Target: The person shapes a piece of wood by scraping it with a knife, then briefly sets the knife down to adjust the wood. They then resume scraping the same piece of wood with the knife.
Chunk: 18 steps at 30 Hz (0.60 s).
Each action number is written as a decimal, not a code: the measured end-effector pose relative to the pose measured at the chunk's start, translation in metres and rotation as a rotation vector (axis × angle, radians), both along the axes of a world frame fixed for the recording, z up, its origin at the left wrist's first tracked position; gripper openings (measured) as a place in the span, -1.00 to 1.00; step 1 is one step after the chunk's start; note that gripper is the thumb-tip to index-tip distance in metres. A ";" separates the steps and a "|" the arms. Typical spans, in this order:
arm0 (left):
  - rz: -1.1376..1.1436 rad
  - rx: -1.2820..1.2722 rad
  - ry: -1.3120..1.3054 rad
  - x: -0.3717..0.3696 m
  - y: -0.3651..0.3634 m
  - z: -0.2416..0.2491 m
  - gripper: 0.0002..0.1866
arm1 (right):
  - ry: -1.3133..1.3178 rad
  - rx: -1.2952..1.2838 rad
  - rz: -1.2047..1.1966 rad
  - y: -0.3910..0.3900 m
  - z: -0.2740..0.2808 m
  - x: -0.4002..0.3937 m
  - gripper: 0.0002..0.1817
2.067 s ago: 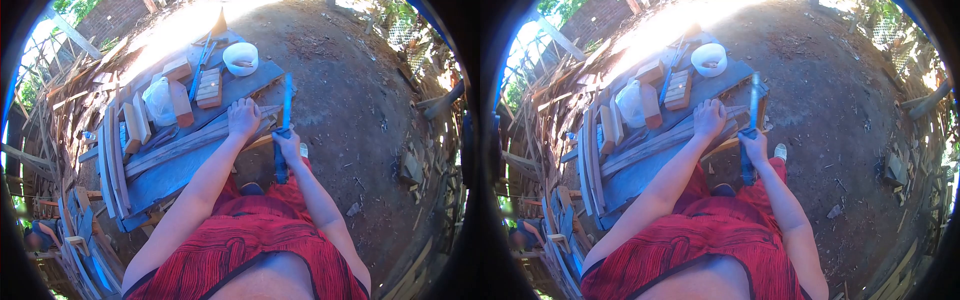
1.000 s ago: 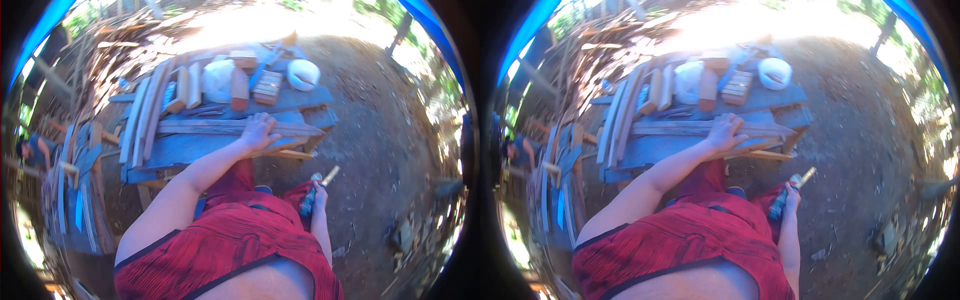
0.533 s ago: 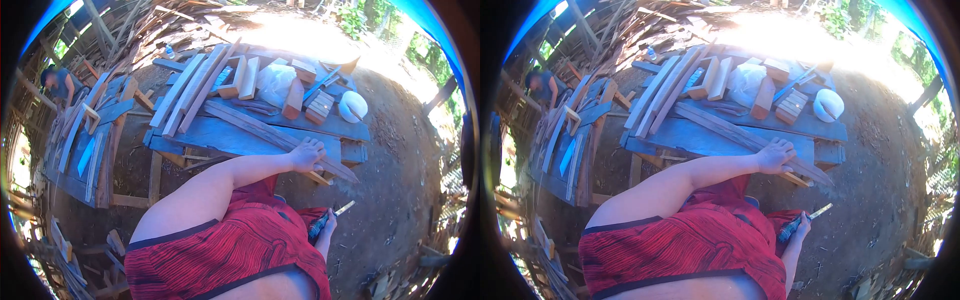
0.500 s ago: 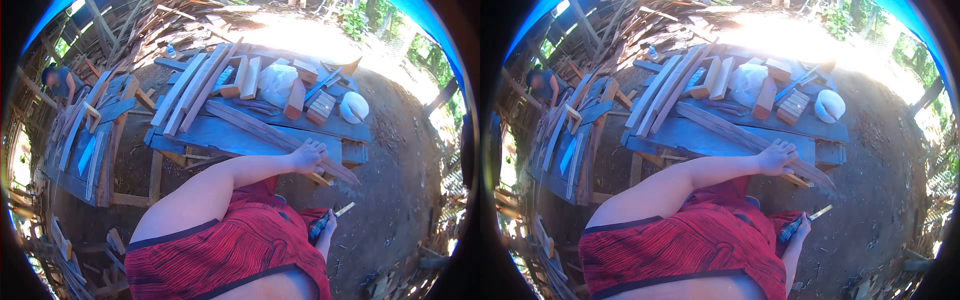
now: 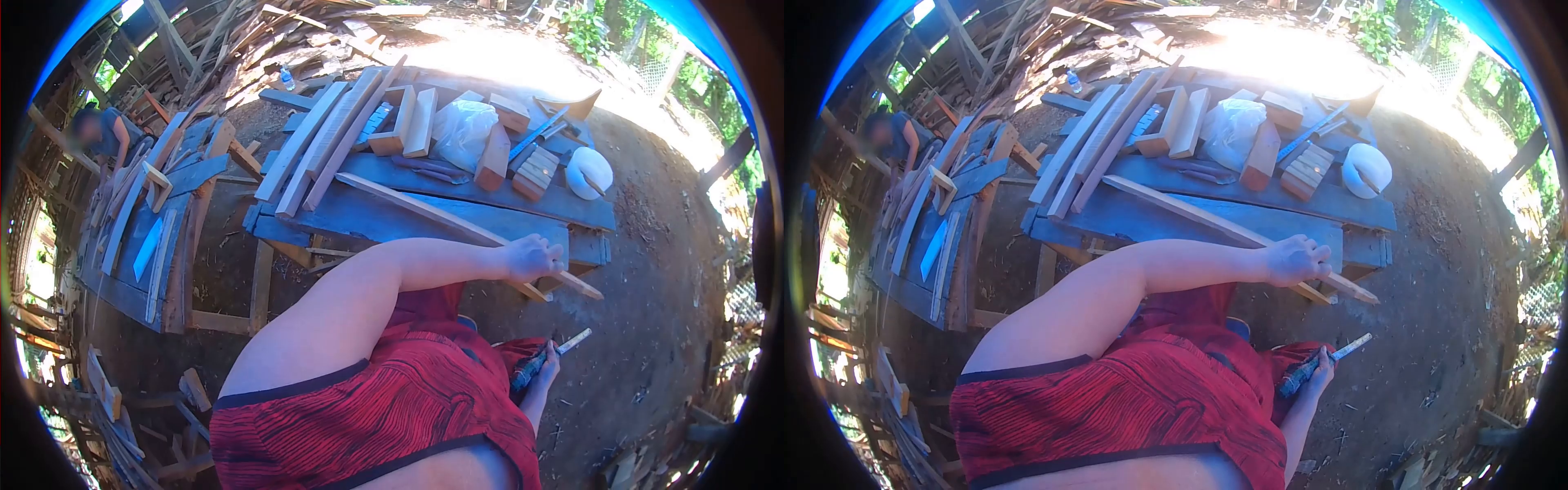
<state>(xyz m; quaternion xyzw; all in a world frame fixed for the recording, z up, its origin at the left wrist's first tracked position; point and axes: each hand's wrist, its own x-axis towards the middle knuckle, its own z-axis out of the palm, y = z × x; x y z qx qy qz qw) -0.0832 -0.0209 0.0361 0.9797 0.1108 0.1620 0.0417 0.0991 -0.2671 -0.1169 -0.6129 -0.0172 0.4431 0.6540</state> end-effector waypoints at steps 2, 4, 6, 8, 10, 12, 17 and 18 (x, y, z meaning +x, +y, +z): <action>-0.043 0.090 -0.048 -0.003 0.004 0.005 -0.64 | -0.007 -0.006 0.000 -0.001 -0.006 0.004 -0.89; -0.066 0.072 -0.051 -0.007 0.009 0.011 -0.67 | -0.014 -0.011 0.008 0.000 -0.009 0.005 -0.89; -0.060 0.074 -0.025 -0.005 0.014 0.010 -0.66 | -0.030 -0.008 -0.020 0.004 -0.007 0.001 -0.88; -0.058 0.074 0.001 -0.005 0.019 0.011 -0.65 | -0.043 -0.006 0.010 0.007 -0.004 0.000 -0.88; -0.047 0.051 0.016 -0.006 0.023 0.017 -0.65 | -0.057 -0.007 0.032 0.006 -0.008 0.002 -0.87; -0.056 0.060 -0.009 0.000 0.029 0.007 -0.66 | -0.035 -0.027 0.008 0.008 -0.015 0.005 -0.87; -0.120 0.087 -0.006 -0.001 0.046 -0.010 -0.70 | -0.034 -0.033 0.029 0.008 -0.012 0.003 -0.88; -0.077 0.072 -0.059 -0.006 0.050 -0.016 -0.69 | -0.034 -0.032 0.024 0.007 -0.016 0.007 -0.88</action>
